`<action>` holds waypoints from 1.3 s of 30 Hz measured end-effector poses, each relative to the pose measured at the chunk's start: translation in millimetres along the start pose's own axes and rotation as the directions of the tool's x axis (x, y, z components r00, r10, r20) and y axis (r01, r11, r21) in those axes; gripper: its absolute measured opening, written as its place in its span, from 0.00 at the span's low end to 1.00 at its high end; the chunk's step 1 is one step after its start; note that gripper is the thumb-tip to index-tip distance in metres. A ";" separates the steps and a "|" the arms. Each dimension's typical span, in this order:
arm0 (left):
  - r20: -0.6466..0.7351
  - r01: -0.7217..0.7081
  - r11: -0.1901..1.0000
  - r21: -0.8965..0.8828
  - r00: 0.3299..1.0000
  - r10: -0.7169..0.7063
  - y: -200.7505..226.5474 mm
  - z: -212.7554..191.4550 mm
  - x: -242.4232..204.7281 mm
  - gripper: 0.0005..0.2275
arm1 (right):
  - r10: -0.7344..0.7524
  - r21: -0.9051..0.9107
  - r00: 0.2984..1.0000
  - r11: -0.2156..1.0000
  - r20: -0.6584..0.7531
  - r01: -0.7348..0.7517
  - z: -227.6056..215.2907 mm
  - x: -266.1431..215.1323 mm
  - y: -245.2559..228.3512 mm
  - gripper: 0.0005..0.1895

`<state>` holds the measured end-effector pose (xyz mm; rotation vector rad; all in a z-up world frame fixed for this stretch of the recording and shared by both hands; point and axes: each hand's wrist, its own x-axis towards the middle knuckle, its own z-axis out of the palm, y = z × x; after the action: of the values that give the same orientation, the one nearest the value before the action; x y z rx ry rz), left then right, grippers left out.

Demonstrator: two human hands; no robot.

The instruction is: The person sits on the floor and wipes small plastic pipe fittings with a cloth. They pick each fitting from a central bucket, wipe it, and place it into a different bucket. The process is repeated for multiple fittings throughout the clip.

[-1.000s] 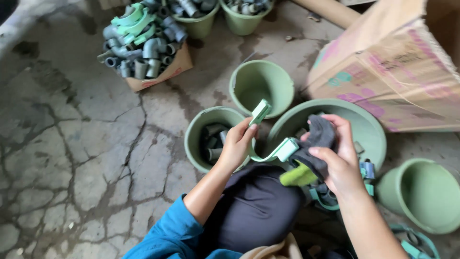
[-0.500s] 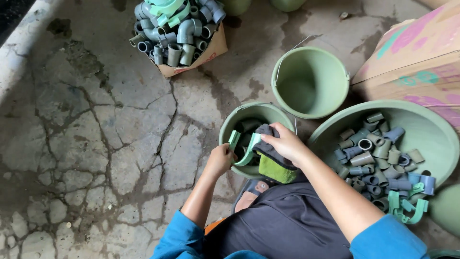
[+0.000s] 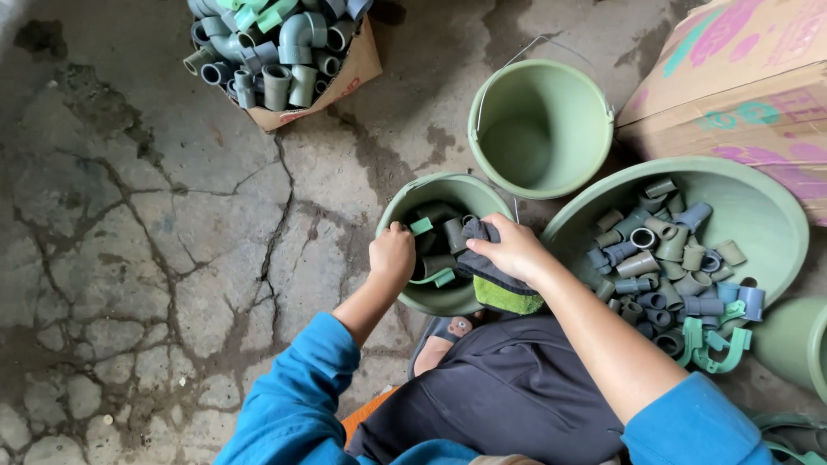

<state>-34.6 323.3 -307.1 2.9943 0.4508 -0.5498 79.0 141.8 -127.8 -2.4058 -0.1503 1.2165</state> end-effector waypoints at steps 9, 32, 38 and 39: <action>0.072 0.009 0.953 -0.302 0.997 0.013 4.9 -66.2 -32.0 0.19 | -0.051 -0.021 0.999 0.998 -0.010 0.051 1.0 10.6 9.3 0.32; -0.425 -0.721 -0.079 -0.688 0.312 0.850 320.5 -261.4 -93.7 0.20 | 0.096 0.763 0.824 0.448 -0.559 0.466 -85.5 -201.1 258.8 0.30; -0.525 -0.816 -0.075 -0.573 0.296 0.798 372.8 -235.5 -111.1 0.09 | 0.117 0.763 0.785 0.358 -0.608 0.538 -94.5 -221.8 289.8 0.26; -0.519 -0.812 -0.041 -0.582 0.333 0.788 375.2 -230.5 -110.1 0.10 | 0.109 0.704 0.749 0.454 -0.653 0.547 -93.6 -217.6 295.4 0.23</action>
<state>56.1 -38.7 -48.8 1.7720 -0.9079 -0.0668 -8.5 -217.2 -44.8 -1.5889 0.2893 0.1347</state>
